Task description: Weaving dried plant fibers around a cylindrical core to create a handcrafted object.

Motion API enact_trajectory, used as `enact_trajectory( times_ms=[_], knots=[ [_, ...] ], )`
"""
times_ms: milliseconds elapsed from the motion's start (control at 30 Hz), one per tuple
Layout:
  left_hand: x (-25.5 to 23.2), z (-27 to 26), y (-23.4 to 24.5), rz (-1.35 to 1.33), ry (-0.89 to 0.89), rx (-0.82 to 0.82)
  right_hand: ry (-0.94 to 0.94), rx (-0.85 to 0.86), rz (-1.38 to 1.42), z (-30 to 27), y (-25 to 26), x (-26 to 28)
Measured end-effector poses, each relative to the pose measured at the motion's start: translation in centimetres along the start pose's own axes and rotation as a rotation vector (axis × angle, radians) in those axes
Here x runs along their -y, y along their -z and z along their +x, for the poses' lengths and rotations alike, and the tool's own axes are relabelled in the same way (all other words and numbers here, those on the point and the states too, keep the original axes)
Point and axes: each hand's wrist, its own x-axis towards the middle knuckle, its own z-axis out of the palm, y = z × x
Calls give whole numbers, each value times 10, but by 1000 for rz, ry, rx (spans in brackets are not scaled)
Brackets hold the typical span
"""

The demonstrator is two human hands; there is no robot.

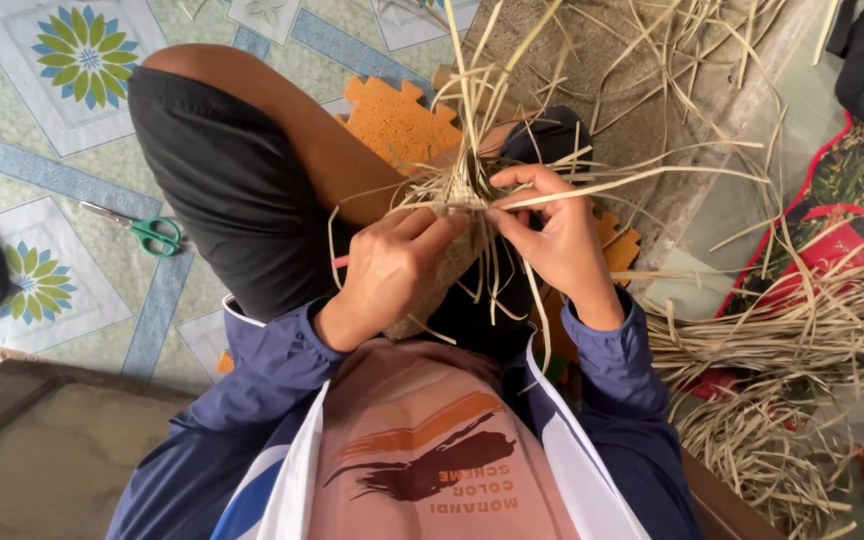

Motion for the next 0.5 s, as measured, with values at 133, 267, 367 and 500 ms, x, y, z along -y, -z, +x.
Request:
enact_trajectory(
  times_ms=[133, 267, 367, 500],
  knots=[
    [-2, 1, 1, -39, 26, -37, 3, 14, 24, 3, 3, 13],
    [0, 2, 2, -43, 10, -80, -27, 32, 51, 5, 3, 15],
    [3, 0, 1, 11, -4, -96, -34, 45, 69, 7, 2, 12],
    [8, 0, -2, 18, -7, -134, -50, 50, 102, 8, 2, 7]
  ],
)
